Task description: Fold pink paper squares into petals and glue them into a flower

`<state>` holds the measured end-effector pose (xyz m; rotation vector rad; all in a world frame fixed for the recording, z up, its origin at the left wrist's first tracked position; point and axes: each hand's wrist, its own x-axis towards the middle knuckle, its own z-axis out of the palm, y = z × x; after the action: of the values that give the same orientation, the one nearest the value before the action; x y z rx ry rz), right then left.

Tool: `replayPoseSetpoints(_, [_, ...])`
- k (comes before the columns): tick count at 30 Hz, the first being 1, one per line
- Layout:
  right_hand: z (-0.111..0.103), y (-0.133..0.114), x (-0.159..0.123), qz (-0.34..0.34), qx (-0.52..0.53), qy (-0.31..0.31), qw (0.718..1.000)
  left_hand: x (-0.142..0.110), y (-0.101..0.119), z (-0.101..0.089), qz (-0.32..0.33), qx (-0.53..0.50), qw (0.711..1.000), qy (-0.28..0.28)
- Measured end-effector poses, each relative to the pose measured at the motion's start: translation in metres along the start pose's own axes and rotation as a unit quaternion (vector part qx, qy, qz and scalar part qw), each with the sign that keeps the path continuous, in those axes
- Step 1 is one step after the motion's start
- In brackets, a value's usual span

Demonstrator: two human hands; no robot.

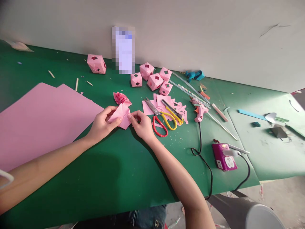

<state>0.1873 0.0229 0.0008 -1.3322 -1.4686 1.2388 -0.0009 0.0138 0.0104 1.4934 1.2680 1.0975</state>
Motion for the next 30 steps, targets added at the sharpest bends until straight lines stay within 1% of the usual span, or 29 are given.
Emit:
replayPoseSetpoints(4, [0.003, 0.004, 0.000, -0.011, -0.005, 0.002, 1.000, 0.001, -0.002, 0.000, 0.002, 0.014, 1.000, 0.003])
replayPoseSetpoints(7, [0.004, 0.005, -0.001, -0.008, -0.009, 0.005, 1.000, 0.001, -0.002, 0.001, 0.008, 0.002, 1.000, 0.005])
replayPoseSetpoints(11, [0.004, 0.004, -0.001, -0.011, -0.005, 0.013, 1.000, 0.001, -0.001, 0.001, 0.020, -0.016, 1.000, -0.006])
replayPoseSetpoints(14, [0.004, 0.003, -0.001, -0.011, 0.003, 0.016, 1.000, 0.000, 0.000, 0.001, 0.022, -0.009, 1.000, -0.007])
replayPoseSetpoints(19, [0.006, 0.004, -0.002, -0.015, 0.013, 0.013, 1.000, 0.000, 0.001, 0.001, 0.016, 0.017, 1.000, 0.014])
replayPoseSetpoints(23, [0.004, 0.003, -0.001, -0.021, 0.039, 0.002, 0.999, 0.000, 0.001, 0.001, 0.013, 0.024, 0.999, 0.026])
replayPoseSetpoints(27, [0.001, -0.003, 0.001, -0.006, 0.089, -0.018, 0.996, 0.000, 0.001, 0.001, 0.017, 0.025, 0.999, 0.026])
replayPoseSetpoints(30, [-0.001, -0.006, 0.003, 0.003, 0.105, -0.016, 0.994, 0.000, -0.001, 0.001, 0.021, 0.028, 0.999, 0.028])
